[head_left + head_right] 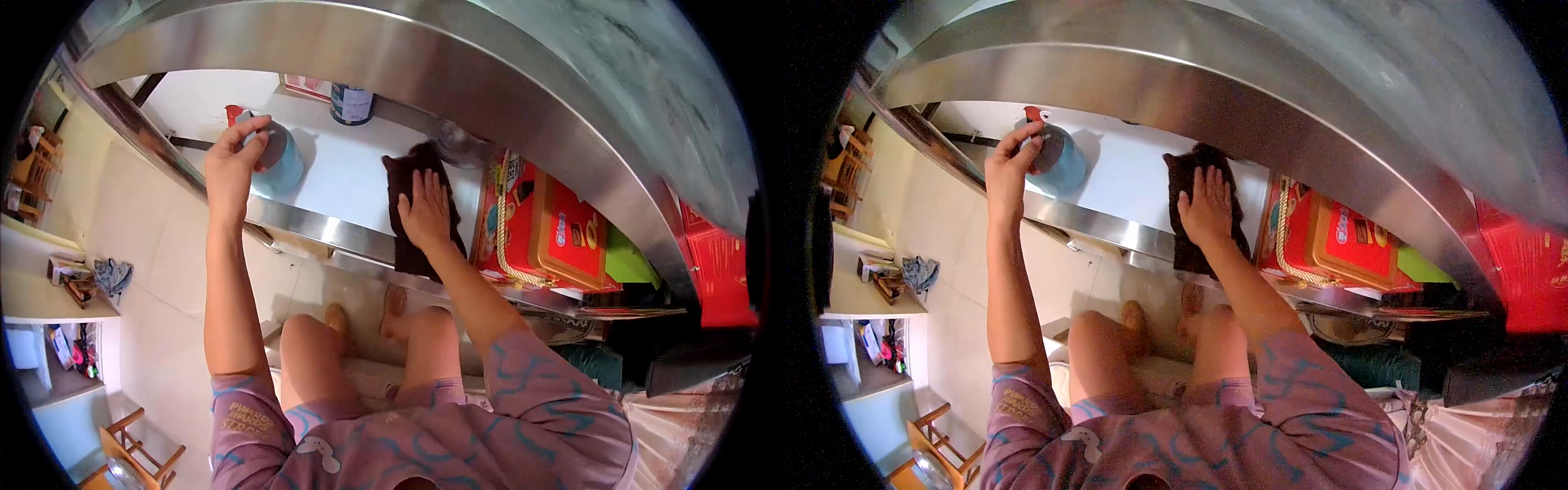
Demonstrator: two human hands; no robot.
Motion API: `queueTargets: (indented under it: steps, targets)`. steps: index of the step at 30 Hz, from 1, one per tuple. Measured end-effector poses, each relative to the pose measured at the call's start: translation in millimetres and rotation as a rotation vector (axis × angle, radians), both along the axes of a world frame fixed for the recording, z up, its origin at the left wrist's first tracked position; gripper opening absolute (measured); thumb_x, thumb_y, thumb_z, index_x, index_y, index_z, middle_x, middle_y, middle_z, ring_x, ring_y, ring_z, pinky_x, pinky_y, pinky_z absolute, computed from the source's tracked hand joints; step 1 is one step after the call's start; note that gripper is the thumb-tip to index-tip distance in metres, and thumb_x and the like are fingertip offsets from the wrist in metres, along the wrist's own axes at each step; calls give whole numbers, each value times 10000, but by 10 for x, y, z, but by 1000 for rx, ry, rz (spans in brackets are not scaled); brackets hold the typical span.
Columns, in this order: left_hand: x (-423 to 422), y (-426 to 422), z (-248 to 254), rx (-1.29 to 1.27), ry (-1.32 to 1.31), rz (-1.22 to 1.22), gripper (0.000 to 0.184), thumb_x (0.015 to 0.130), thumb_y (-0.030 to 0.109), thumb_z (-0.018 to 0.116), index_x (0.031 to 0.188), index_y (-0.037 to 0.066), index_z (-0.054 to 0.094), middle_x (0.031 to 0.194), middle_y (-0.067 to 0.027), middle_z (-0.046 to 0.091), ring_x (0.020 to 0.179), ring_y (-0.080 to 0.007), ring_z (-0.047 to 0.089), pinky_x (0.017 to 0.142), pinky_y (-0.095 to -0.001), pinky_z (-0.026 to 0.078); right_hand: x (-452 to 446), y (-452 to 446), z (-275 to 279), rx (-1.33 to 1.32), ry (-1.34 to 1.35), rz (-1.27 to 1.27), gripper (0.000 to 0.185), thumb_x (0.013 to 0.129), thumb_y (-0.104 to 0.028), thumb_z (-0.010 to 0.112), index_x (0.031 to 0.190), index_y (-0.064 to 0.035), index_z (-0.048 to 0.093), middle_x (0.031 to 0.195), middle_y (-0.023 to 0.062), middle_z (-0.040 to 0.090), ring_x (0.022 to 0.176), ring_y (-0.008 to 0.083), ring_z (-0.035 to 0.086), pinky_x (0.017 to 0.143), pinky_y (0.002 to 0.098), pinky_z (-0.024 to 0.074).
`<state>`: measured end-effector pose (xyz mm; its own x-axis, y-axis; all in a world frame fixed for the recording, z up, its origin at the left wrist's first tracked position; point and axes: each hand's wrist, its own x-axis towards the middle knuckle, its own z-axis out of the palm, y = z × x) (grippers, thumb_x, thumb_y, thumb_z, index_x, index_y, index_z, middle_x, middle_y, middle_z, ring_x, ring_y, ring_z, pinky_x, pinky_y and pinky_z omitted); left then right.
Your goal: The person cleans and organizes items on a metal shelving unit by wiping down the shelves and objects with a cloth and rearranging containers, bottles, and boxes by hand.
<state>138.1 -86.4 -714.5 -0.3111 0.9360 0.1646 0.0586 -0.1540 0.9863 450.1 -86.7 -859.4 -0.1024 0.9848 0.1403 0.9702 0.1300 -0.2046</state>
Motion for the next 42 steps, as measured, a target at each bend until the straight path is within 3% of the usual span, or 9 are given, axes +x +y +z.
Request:
queueTargets:
  steps: [4, 11, 14, 16, 17, 22, 28, 33, 42]
  targets:
    - [55, 249, -86, -25, -5, -82, 187, 893, 96, 635, 1055, 25, 698, 897, -12, 639, 693, -74, 513, 578, -228, 415, 60, -284, 39, -72, -37, -244, 655, 981, -404, 347, 1496, -18, 225, 1560, 214, 184, 1466, 326, 121, 1194, 451, 54]
    - [282, 425, -89, -30, 58, -200, 287, 866, 104, 638, 1144, 33, 625, 883, -6, 584, 747, -71, 524, 593, -216, 454, 114, -294, 47, -41, 27, -186, 595, 996, -367, 294, 1505, -65, 233, 1571, 166, 192, 1465, 310, 138, 1194, 457, 64]
    - [351, 341, -32, -24, 302, -106, 343, 849, 120, 660, 1166, 19, 581, 943, -78, 606, 783, -153, 578, 636, -290, 493, 111, -251, 24, -41, -18, -203, 589, 993, -358, 300, 1504, -71, 241, 1568, 165, 204, 1464, 310, 145, 1194, 457, 74]
    - [667, 125, 107, 373, 1011, 457, 385, 814, 132, 679, 1168, 17, 579, 987, -152, 613, 859, -280, 599, 706, -388, 505, 97, -263, 16, -19, -33, -196, 586, 992, -355, 305, 1502, -72, 250, 1565, 167, 214, 1462, 313, 153, 1191, 460, 84]
    - [864, 131, 57, 346, 918, 344, 369, 777, 116, 669, 1132, 33, 609, 1025, -187, 613, 935, -358, 583, 749, -444, 498, 90, -263, 15, 0, -44, -194, 582, 990, -352, 311, 1499, -74, 259, 1562, 168, 224, 1460, 316, 161, 1188, 463, 94]
    - [2273, 348, -356, 571, 755, -304, 342, 826, 83, 543, 1156, 50, 624, 1172, -141, 602, 1038, -328, 614, 844, -409, 520, 196, -185, -270, 61, -246, -144, 658, 956, -481, 368, 1501, -121, 282, 1560, 123, 250, 1439, 324, 215, 1163, 507, 135]
    - [2942, 779, -248, 116, 1012, -439, 229, 833, 74, 564, 997, 86, 723, 1076, -115, 681, 937, -313, 673, 736, -432, 549, 445, -103, -508, -66, -120, -14, 712, 931, -481, 455, 1495, -86, 275, 1545, 119, 280, 1425, 293, 242, 1171, 465, 129]
    - [3036, 870, -362, 135, 1006, -345, 168, 813, 108, 610, 910, 105, 748, 948, -126, 712, 916, -313, 681, 725, -424, 550, 360, -79, -374, 260, -162, 245, 623, 940, -360, 492, 1469, -77, 329, 1499, 123, 362, 1378, 280, 324, 1154, 418, 192]
    - [2282, 790, -179, 154, 941, -403, 264, 848, 366, 632, 931, 132, 723, 880, -110, 701, 906, -310, 666, 767, -433, 523, 301, 465, -56, 119, -16, 351, 617, 924, -339, 511, 1452, -58, 362, 1483, 142, 395, 1365, 314, 351, 1123, 418, 267]
